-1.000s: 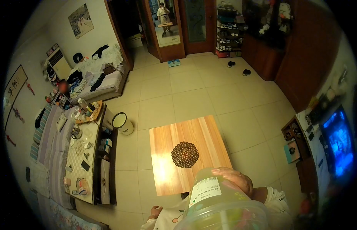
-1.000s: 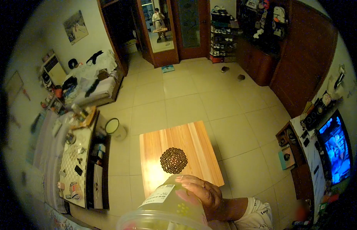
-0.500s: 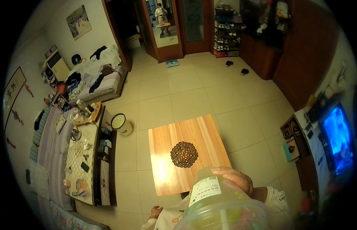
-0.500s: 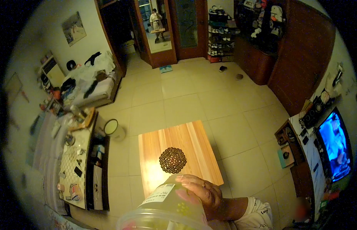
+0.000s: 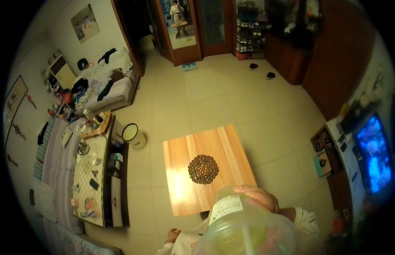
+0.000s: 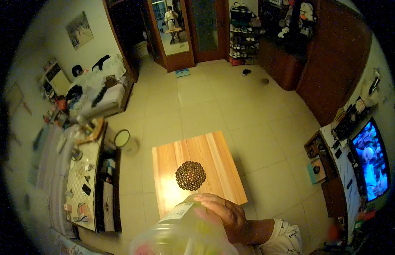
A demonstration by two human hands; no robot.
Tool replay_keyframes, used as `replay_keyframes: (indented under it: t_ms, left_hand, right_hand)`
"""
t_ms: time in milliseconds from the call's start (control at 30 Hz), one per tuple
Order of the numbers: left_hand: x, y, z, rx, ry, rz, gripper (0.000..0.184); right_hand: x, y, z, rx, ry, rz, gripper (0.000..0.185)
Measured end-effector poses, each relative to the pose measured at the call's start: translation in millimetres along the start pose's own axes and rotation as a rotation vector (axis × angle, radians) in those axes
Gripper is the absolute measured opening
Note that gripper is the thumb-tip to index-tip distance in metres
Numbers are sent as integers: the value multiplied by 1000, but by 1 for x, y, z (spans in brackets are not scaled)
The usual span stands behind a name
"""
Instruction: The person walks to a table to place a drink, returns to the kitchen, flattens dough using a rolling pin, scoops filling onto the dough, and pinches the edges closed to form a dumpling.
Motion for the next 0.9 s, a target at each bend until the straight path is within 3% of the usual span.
replay_keyframes:
  t_ms: [167, 267, 367, 400, 533, 700, 833, 900]
  left_hand:
    - [-22, -40, -1, -24, -52, -124, 51]
    - [-24, -43, 1, -21, 109, -38, 49]
    - [-9, -48, 2, -45, -166, -112, 47]
    - [-21, -65, -1, -130, -402, -211, 47]
    - [9, -50, -7, -67, -245, -212, 47]
    - [25, -47, -18, 8, -247, -228, 47]
    - [48, -62, -31, 46, -282, -280, 47]
    - [55, -69, -33, 69, -299, -297, 47]
  right_hand:
    - [-62, -40, 17, 28, -21, 213, 41]
    - [-125, -86, 43, 59, -17, 446, 42]
    - [-202, -149, 85, 91, 0, 687, 42]
    - [-227, -171, 98, 96, 11, 752, 42]
    - [-327, -262, 152, 83, 66, 981, 42]
    - [-397, -315, 194, 89, 63, 1099, 43]
    - [-426, -353, 217, -107, -110, 1004, 47]
    - [-433, -340, 226, -99, 54, 1080, 60]
Point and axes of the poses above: each hand's wrist, its own y-axis towards the middle knuckle, its own z-axis out of the palm, x = y × z, the point moved 10 cm from there along y, towards the middle knuckle, and after that the axes turned 15 degrees about -y, right-handed, at the moved point
